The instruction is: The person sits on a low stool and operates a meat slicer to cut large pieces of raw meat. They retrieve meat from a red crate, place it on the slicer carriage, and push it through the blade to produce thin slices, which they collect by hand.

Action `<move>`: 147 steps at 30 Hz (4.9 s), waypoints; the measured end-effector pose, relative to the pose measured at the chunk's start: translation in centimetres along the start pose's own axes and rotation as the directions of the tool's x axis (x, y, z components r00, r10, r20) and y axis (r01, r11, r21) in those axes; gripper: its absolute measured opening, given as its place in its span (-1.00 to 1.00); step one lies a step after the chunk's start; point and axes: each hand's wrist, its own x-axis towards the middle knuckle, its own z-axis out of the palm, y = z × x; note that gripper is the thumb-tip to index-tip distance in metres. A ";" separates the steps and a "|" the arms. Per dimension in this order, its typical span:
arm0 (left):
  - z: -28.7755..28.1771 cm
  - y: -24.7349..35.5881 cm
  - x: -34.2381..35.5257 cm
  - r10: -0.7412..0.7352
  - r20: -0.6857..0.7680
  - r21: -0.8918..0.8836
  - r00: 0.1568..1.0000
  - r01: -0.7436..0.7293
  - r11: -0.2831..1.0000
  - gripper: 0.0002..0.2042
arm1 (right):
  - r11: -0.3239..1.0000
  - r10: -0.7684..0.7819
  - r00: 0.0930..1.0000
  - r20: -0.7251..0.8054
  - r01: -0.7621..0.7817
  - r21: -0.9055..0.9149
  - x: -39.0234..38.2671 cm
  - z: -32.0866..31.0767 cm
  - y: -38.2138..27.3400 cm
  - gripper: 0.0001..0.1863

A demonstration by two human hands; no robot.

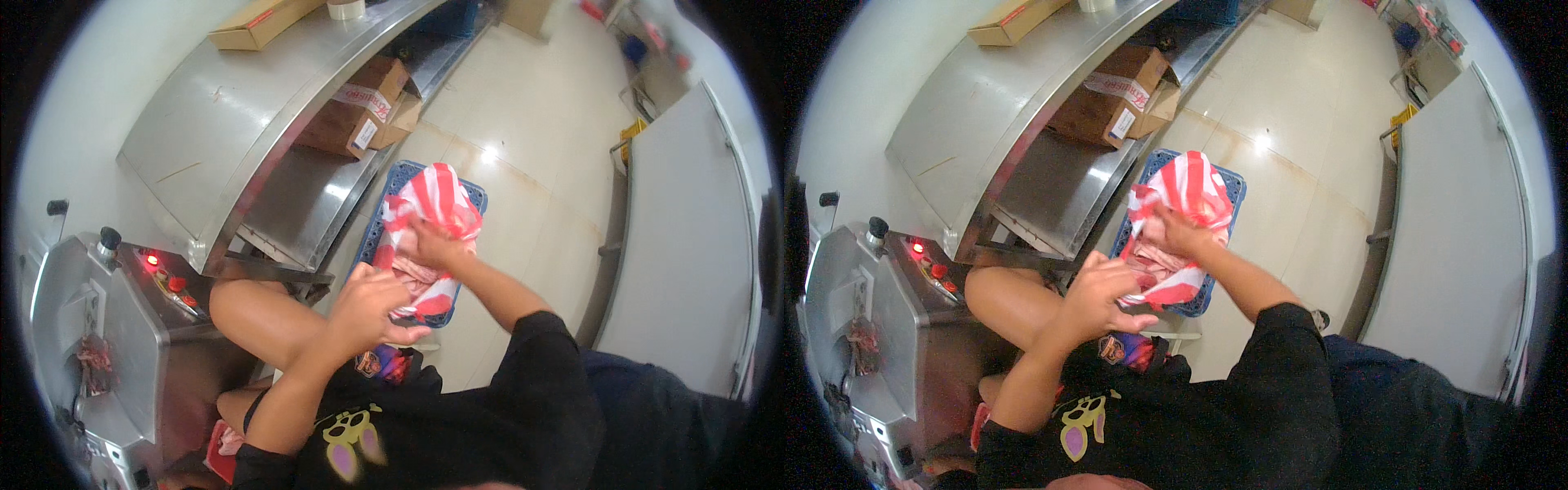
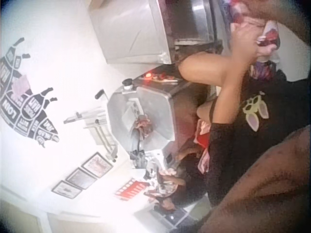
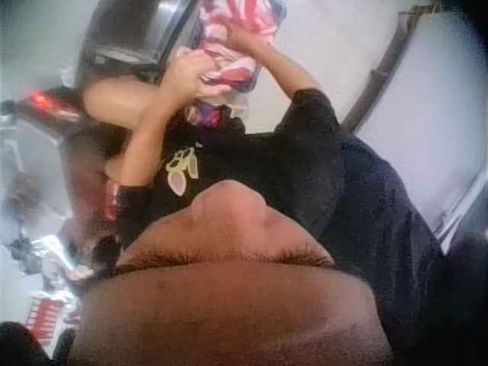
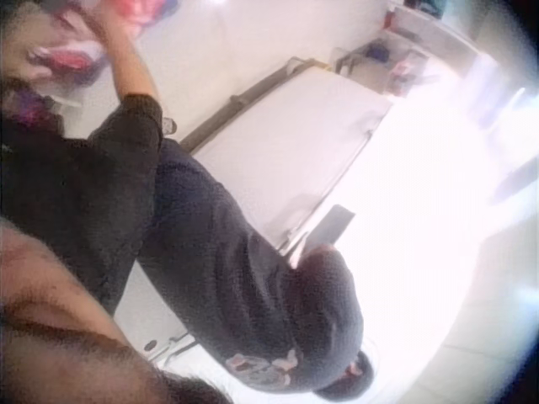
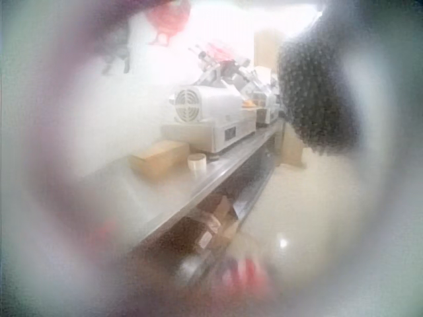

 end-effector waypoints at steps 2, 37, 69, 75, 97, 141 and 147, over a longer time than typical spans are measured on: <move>-0.4 -0.3 -0.4 -0.037 0.002 -0.026 0.999 0.037 0.999 -0.56 | 0.996 0.081 0.985 0.153 -0.086 0.027 4.1 -2.1 1.4 -0.16; -4.5 -3.6 -1.7 -0.197 -0.036 0.165 0.980 0.200 0.966 -0.64 | 0.568 0.146 0.859 0.491 0.334 -0.753 5.3 -17.8 -1.3 -0.41; -3.3 -3.6 -3.3 -0.288 0.077 0.076 0.954 0.283 0.956 -0.63 | 0.831 0.043 0.802 0.595 0.301 -0.467 1.7 -20.6 -2.7 -0.55; -3.2 -3.3 -3.4 -0.200 0.079 0.105 0.977 0.192 0.976 -0.63 | 0.768 0.235 0.651 0.722 0.330 -0.548 0.6 -9.9 -0.1 -0.45; -1.8 -2.2 -1.4 -0.088 -0.076 -0.022 0.993 0.087 0.996 -0.64 | 0.755 -0.061 0.852 0.520 0.380 -0.535 4.7 -9.1 -9.3 -0.62; -3.8 -3.0 -1.9 -0.153 0.062 0.065 0.986 0.149 0.987 -0.64 | 0.179 0.560 0.764 0.322 0.268 -0.947 8.1 -26.4 -8.4 -0.40; -3.1 -1.6 -2.0 -0.064 -0.041 0.035 0.997 0.066 0.997 -0.59 | 0.257 0.444 0.877 0.185 0.073 -0.964 9.7 -23.8 -12.2 -0.46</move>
